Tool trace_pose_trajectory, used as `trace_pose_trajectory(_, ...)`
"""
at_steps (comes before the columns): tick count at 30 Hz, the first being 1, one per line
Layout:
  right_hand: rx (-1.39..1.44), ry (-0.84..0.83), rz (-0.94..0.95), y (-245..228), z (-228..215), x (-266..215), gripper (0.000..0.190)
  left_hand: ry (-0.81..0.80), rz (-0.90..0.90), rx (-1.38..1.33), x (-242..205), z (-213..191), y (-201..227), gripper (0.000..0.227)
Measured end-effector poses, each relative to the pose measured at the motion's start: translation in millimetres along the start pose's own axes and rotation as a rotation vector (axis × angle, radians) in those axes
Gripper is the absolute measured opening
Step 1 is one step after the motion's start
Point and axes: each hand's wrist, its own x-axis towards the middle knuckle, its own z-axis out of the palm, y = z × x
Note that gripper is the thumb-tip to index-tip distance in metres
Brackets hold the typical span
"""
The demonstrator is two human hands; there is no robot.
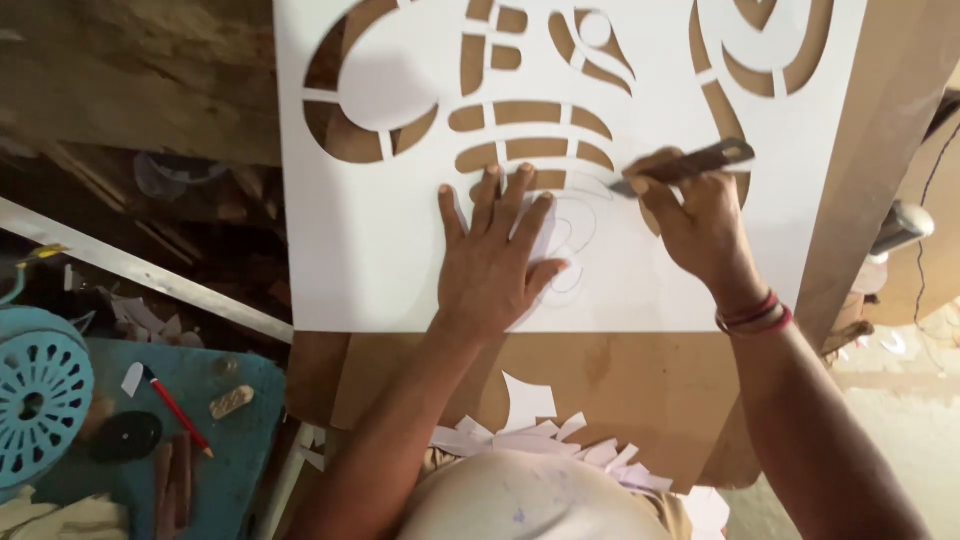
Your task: Cutting and marking a decorative pattern on a flexible stencil sheet using a utility knife and pencil.
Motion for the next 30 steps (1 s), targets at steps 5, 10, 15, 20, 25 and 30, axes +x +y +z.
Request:
trace_pose_trajectory(5,0.003,-0.014,-0.017,4,4,16,0.011,0.024,0.002,-0.010,-1,4,1,0.072)
trace_pose_trajectory(10,-0.074,-0.042,-0.210,4,9,26,0.011,0.037,0.017,-0.007,-1,6,-2,0.074)
trace_pose_trajectory(15,-0.081,-0.055,-0.178,2,12,26,0.011,0.036,0.008,-0.014,-2,7,-3,0.073)
trace_pose_trajectory(20,-0.091,-0.053,-0.159,2,13,26,0.012,0.024,0.005,-0.003,-1,8,-3,0.074)
trace_pose_trajectory(25,-0.095,-0.058,-0.165,2,13,25,0.012,0.020,-0.003,0.000,-1,8,-2,0.074)
trace_pose_trajectory(30,-0.087,-0.062,-0.168,3,13,25,0.012,0.011,-0.005,0.001,-1,8,-2,0.075)
